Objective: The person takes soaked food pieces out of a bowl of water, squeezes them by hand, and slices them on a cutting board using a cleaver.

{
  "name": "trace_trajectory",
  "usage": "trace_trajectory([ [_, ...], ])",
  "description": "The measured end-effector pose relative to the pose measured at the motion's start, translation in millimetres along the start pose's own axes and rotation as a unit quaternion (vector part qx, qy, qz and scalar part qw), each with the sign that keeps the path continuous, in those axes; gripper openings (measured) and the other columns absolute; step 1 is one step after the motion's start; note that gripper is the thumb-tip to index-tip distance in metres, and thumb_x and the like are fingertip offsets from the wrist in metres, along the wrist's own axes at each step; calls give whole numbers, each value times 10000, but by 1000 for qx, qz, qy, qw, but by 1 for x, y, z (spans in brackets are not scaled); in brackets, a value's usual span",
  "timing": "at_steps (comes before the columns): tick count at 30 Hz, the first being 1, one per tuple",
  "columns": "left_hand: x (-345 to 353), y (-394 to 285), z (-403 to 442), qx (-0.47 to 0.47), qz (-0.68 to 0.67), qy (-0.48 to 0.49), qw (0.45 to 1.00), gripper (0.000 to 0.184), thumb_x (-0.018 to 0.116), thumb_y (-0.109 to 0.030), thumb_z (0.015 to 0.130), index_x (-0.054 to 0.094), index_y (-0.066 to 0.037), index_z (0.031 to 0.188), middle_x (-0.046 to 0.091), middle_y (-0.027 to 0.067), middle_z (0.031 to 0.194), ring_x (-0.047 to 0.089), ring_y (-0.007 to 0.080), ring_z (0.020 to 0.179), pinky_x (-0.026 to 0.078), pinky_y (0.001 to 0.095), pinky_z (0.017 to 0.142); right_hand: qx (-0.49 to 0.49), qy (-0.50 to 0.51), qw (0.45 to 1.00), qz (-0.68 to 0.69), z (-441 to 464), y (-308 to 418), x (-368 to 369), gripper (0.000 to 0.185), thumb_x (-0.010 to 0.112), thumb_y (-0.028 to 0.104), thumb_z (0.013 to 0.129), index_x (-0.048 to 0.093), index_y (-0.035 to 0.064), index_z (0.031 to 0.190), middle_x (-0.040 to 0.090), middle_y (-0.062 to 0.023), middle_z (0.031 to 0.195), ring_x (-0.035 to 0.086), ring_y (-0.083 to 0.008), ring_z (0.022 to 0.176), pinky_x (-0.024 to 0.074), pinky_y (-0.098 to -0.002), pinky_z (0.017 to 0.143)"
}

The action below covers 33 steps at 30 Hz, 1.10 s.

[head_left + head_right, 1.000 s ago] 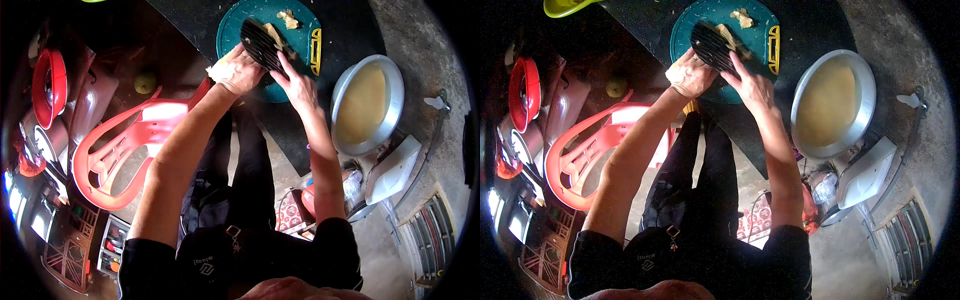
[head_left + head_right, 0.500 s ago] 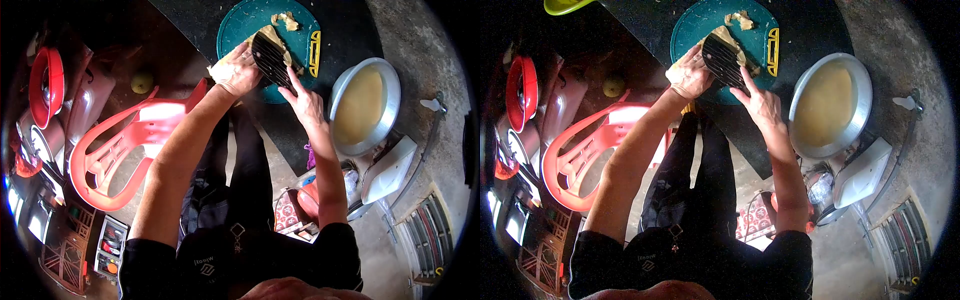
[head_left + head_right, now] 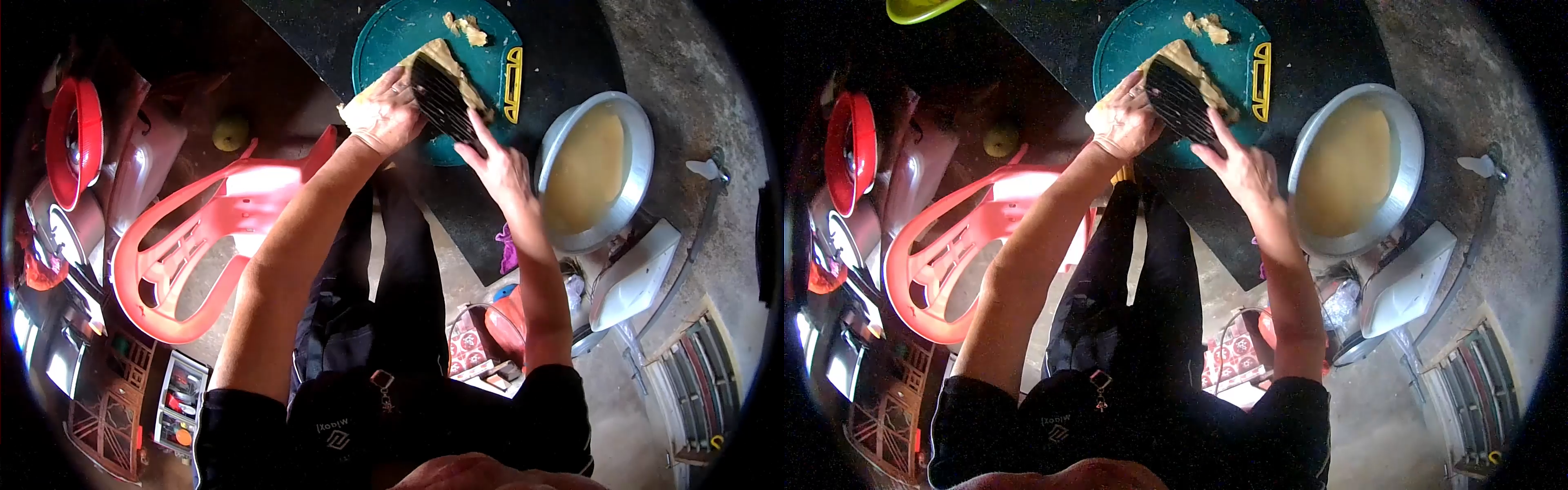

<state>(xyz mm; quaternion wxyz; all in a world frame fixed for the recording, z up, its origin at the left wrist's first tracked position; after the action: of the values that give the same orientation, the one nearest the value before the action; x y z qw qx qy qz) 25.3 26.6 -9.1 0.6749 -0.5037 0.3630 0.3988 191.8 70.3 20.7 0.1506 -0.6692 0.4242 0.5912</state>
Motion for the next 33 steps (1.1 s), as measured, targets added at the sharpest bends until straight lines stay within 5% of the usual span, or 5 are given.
trace_trajectory([
  [4, -18, -4, 6, 22, -32, -92, 995, 223, 684, -189, 703, 692, -77, 896, 663, 55, 950, 581, 256, 1061, 377, 399, 1042, 7, -4, 1000, 2, -2, -8, 5, 611, 597, 539, 851, 450, 275, 1382, 537, -160, 463, 579, -365, 434, 454, -442, 408],
  [11, -17, -4, 5, 3, -1, -102, 995, 242, 685, -268, 802, 694, -94, 970, 678, 64, 1019, 625, 240, 1022, 454, 395, 966, -55, -53, 996, 47, 99, 17, 22, 628, 495, 591, 894, 435, 214, 1393, 467, -55, 423, 446, -137, 324, 374, -271, 295],
  [20, -11, -3, 2, 20, -18, -49, 998, 302, 688, -204, 697, 687, -71, 969, 656, 62, 1013, 551, 245, 1134, 372, 404, 1063, -11, 34, 999, 5, -4, -7, -6, 628, 590, 549, 850, 446, 252, 1385, 547, -162, 469, 581, -376, 437, 449, -459, 391],
  [30, -11, -1, 1, -22, -45, -73, 996, 216, 683, -258, 787, 693, -111, 944, 664, 66, 907, 641, 233, 892, 470, 361, 927, -86, -45, 995, 30, 94, 16, 26, 645, 482, 620, 886, 386, 267, 1418, 569, -101, 503, 562, -183, 394, 455, -307, 340],
  [33, -15, -4, 5, 15, -34, -128, 991, 254, 661, -194, 814, 672, -87, 1044, 673, 62, 1036, 610, 241, 1047, 430, 407, 995, -5, -30, 997, 76, 106, -5, 8, 624, 477, 626, 887, 429, 270, 1397, 563, -107, 502, 556, -163, 391, 418, -319, 330],
])
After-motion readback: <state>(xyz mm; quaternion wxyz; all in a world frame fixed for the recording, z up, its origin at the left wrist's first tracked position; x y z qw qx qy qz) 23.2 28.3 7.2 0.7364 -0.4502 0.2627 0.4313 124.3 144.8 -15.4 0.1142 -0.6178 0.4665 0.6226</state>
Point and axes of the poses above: each hand's wrist, its own z-axis towards the middle knuckle, its own x-axis out of the palm, y = z × x, the point moved 7 cm from there along z, towards the middle knuckle
